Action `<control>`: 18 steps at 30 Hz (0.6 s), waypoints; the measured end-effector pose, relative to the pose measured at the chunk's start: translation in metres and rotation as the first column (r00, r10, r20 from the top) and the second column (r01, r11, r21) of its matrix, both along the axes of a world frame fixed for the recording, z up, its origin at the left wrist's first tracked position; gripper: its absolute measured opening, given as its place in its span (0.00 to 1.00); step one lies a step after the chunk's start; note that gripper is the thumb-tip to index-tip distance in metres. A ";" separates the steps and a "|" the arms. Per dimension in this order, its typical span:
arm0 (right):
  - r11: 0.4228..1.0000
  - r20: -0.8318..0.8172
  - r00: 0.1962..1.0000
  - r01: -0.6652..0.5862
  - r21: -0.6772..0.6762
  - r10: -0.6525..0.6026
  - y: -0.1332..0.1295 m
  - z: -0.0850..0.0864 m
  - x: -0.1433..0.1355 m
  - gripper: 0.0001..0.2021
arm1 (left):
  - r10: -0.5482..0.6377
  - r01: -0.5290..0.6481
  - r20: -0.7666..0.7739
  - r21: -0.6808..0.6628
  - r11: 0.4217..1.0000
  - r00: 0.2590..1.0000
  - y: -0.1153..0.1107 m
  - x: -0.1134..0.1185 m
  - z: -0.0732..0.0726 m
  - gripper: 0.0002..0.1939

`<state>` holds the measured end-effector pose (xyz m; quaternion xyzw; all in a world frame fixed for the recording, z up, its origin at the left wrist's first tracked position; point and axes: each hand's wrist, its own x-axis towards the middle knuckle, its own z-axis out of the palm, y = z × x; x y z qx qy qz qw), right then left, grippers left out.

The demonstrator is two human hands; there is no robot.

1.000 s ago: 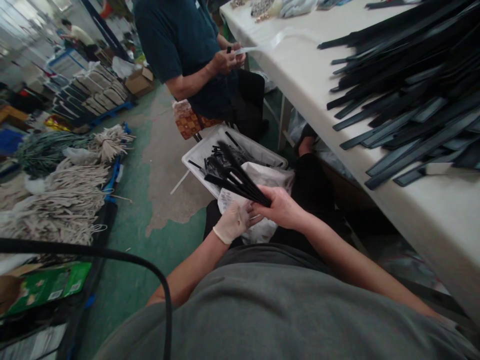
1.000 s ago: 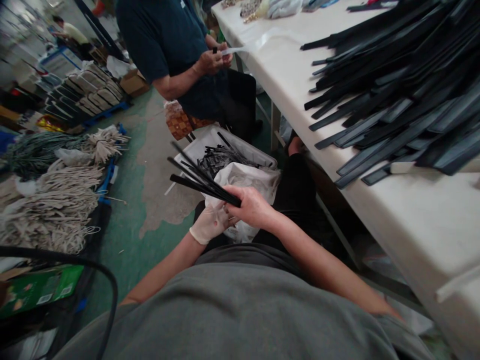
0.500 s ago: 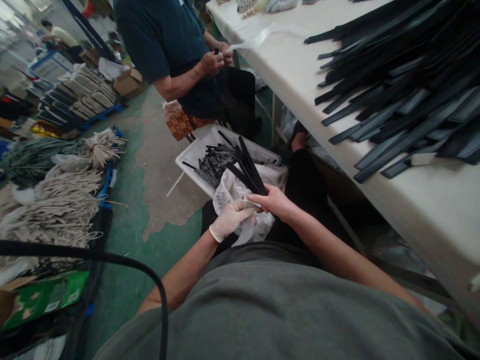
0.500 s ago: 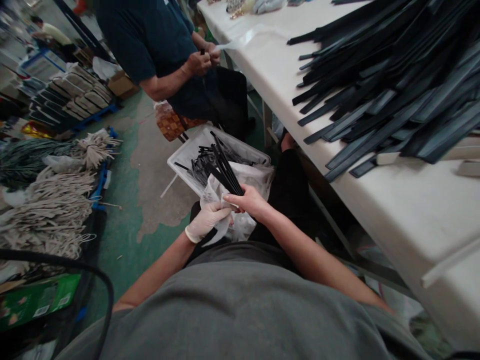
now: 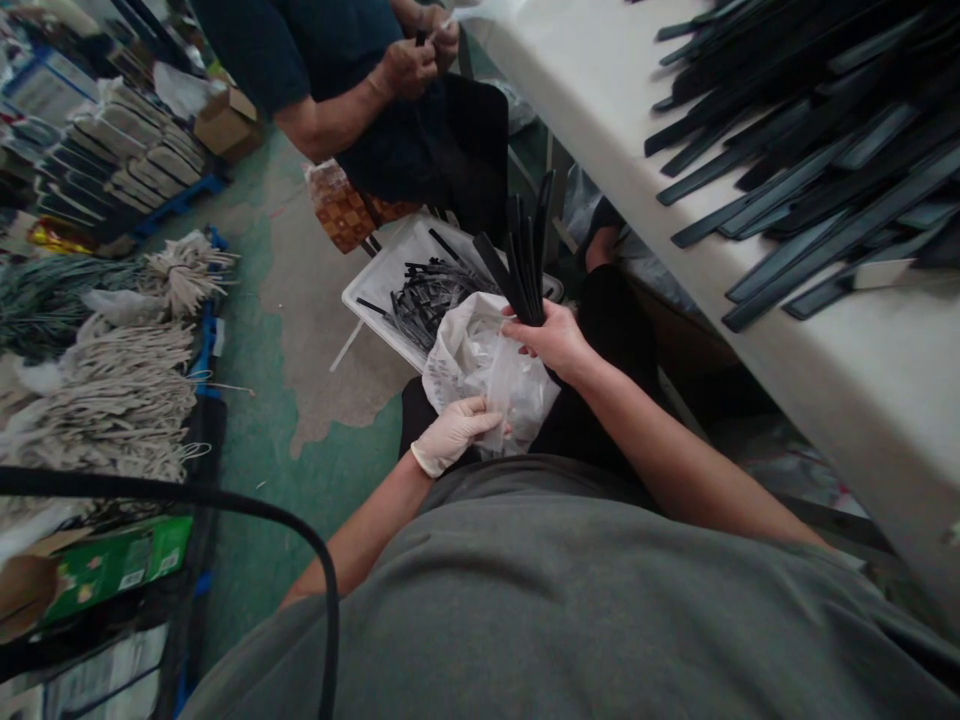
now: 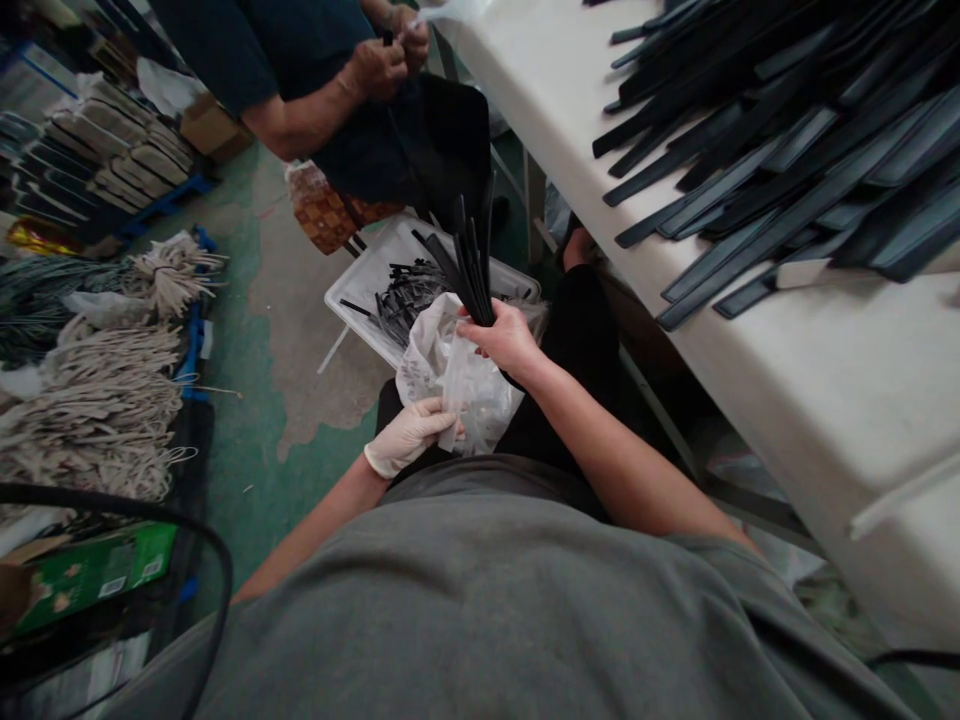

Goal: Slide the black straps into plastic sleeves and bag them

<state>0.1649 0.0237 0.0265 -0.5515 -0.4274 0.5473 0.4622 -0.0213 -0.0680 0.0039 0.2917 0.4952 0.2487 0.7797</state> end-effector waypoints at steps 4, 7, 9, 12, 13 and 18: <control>0.999 0.033 0.999 -0.023 0.021 0.023 -0.004 -0.004 -0.006 0.14 | -0.218 0.215 -0.091 -0.043 0.976 0.972 0.002 -0.001 0.001 0.20; 0.999 0.024 0.999 -0.035 0.011 0.035 -0.005 -0.006 -0.008 0.13 | -0.353 0.353 -0.171 -0.028 0.935 0.920 0.000 0.002 0.006 0.20; 0.998 -0.023 0.998 -0.058 -0.002 0.058 -0.006 -0.005 -0.006 0.13 | -0.360 0.360 -0.161 -0.029 0.932 0.919 0.000 -0.001 0.013 0.19; 0.991 -0.115 0.984 -0.137 -0.001 0.136 -0.012 -0.004 0.001 0.16 | -0.090 0.091 -0.064 0.019 0.996 0.994 0.012 -0.023 0.037 0.16; 0.987 -0.137 0.977 -0.162 0.005 0.161 -0.015 -0.004 0.004 0.17 | 0.078 -0.076 -0.037 0.068 0.995 0.996 0.020 -0.036 0.051 0.14; 0.977 -0.079 0.973 -0.214 0.022 0.215 -0.028 -0.002 0.016 0.21 | 0.808 -0.788 0.180 0.418 0.453 0.561 0.054 -0.128 0.164 0.25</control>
